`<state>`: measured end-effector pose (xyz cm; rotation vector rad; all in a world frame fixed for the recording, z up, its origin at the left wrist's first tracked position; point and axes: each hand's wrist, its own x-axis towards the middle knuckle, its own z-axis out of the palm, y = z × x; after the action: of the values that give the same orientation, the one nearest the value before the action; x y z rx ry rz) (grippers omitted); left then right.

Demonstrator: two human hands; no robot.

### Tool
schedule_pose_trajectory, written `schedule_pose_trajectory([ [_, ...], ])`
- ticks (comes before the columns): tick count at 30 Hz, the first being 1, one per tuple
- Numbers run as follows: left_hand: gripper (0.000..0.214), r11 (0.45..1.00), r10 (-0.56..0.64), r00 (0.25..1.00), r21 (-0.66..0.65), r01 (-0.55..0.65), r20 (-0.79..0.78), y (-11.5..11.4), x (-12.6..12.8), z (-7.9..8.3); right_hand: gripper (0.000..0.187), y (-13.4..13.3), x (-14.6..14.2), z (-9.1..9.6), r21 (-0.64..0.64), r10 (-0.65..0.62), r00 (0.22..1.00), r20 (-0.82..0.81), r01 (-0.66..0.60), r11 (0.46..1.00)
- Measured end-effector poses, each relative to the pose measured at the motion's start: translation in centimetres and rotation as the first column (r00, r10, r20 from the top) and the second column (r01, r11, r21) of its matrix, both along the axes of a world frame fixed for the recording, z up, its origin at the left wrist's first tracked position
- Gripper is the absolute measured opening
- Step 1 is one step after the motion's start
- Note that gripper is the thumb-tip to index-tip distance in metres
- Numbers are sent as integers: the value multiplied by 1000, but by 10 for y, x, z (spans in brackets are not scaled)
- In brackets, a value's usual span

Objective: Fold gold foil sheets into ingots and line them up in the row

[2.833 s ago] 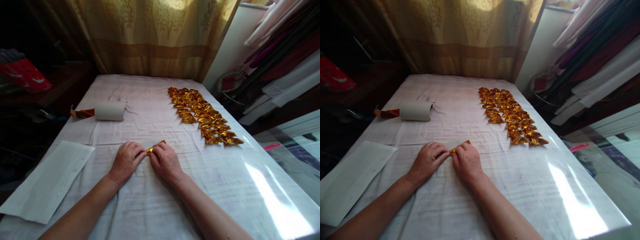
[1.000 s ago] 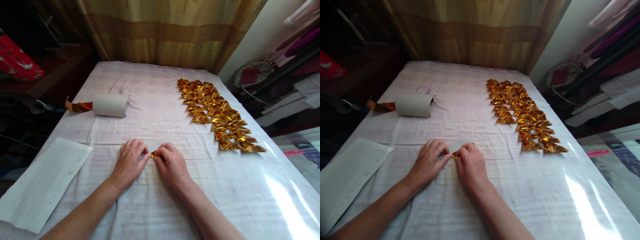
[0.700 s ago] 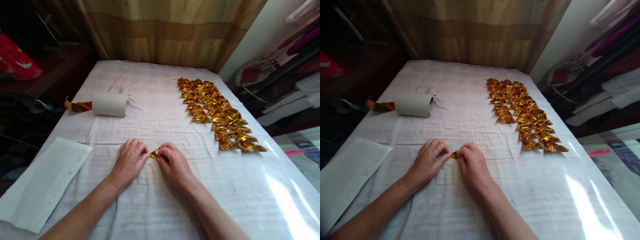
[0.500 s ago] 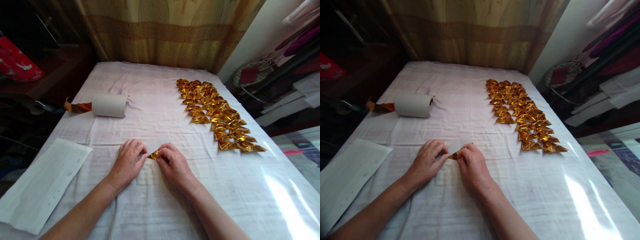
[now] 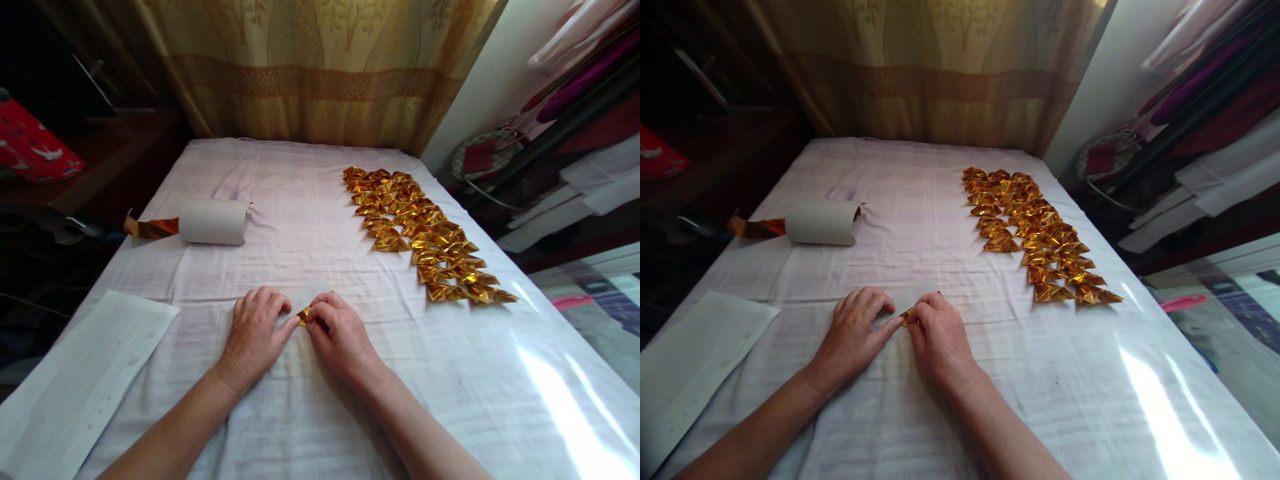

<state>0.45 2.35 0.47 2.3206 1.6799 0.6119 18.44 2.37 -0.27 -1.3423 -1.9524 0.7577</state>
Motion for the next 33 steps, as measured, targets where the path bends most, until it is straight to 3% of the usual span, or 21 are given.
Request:
schedule_pose_trajectory([
  [6,7,999,-43,998,-27,45,44,2,-7,-2,15,-2,-2,1,10,-19,999,34,19,1000],
  [15,14,959,-216,976,199,204,42,-5,-2,4,11,-4,-7,2,50,-72,996,59,69,996],
  [21,13,956,-256,967,150,251,11,-4,-1,3,14,-2,-3,2,40,-74,997,-39,75,996],
  [26,18,961,-246,969,129,243,7,-3,-3,1,23,10,15,-5,172,-84,988,-127,105,979],
  [29,18,961,-246,969,132,243,14,-2,-3,1,29,17,30,-3,237,35,999,2,-35,971],
  [33,16,962,-249,968,126,244,29,-1,-4,1,39,21,45,6,219,211,972,104,-229,949],
])
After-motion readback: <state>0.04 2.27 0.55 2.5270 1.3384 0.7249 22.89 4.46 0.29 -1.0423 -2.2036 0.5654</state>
